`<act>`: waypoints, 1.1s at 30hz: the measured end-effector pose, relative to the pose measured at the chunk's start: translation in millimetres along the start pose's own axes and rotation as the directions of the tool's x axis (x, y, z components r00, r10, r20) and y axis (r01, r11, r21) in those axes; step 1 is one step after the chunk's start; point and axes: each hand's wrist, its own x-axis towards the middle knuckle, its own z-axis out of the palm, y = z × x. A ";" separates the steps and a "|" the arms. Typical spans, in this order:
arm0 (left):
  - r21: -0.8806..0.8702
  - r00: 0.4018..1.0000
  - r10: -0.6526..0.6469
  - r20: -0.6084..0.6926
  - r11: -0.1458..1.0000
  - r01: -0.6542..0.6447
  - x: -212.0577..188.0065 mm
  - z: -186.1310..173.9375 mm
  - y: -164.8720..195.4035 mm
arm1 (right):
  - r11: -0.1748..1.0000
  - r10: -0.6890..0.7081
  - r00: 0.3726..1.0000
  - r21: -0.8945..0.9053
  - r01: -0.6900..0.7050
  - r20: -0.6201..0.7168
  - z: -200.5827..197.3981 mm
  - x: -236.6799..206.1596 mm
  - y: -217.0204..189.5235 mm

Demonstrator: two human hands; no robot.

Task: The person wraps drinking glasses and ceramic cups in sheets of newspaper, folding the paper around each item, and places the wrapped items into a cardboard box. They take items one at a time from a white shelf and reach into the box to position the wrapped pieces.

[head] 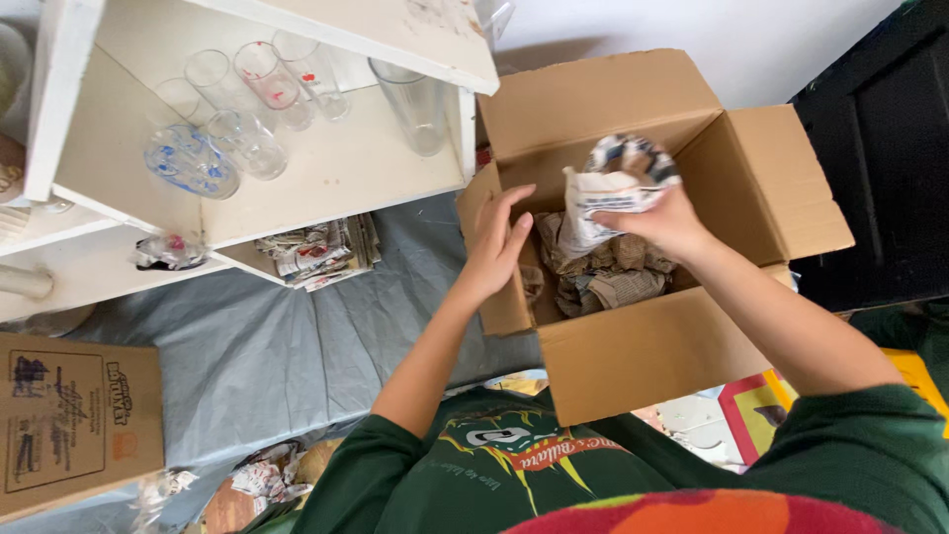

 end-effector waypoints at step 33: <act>0.583 0.980 0.131 -0.148 0.812 -0.021 -184.6 -211.8 -79.6 | 0.510 0.012 0.909 -0.784 0.353 0.417 339.2 -7.8 -56.4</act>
